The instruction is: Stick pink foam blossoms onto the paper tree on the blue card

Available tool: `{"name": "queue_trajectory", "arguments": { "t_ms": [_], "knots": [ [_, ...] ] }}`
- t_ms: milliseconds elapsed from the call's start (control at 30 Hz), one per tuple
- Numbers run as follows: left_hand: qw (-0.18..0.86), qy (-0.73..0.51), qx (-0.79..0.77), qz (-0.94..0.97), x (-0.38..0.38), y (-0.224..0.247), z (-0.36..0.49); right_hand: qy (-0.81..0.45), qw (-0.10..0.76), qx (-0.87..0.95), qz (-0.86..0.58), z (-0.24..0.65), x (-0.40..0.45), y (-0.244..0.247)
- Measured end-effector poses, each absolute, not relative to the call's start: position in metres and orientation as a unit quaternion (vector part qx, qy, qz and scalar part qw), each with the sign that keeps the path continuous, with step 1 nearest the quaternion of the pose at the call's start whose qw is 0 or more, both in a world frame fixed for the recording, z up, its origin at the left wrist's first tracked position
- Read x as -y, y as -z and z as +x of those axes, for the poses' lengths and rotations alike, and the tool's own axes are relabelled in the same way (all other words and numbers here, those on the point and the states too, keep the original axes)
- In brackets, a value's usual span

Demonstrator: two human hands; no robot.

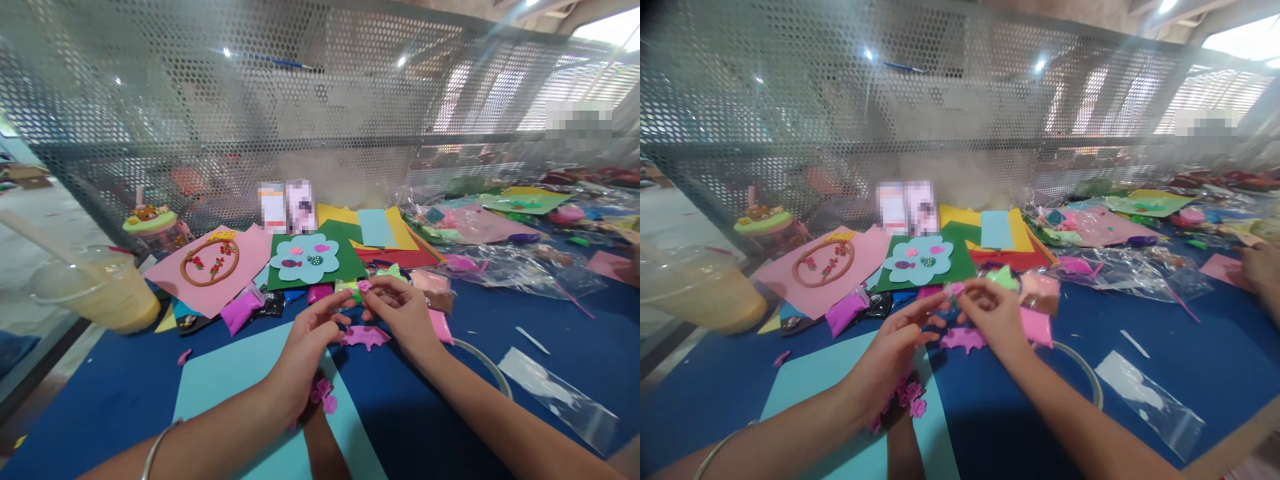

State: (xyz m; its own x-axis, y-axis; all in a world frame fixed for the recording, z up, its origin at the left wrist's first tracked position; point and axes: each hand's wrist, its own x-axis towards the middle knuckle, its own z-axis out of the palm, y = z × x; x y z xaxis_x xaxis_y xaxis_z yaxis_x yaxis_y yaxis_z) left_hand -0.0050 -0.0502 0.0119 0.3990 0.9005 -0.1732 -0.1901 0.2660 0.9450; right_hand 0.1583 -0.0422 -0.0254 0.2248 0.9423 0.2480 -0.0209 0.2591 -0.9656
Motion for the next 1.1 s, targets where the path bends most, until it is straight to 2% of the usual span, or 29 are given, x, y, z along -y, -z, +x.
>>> {"name": "queue_trajectory", "arguments": {
  "t_ms": [567,1100],
  "knots": [
    [0.768,-0.409,-0.347,0.349,0.0579,-0.0128,-0.0017,-0.328,0.612,0.516,-0.502,0.1518,0.0488,0.0193],
    [0.776,-0.399,-0.342,0.349,0.0534,-0.005,-0.0036,-0.398,0.606,0.502,-0.473,0.1562,0.0457,0.0236]
  ]
}}
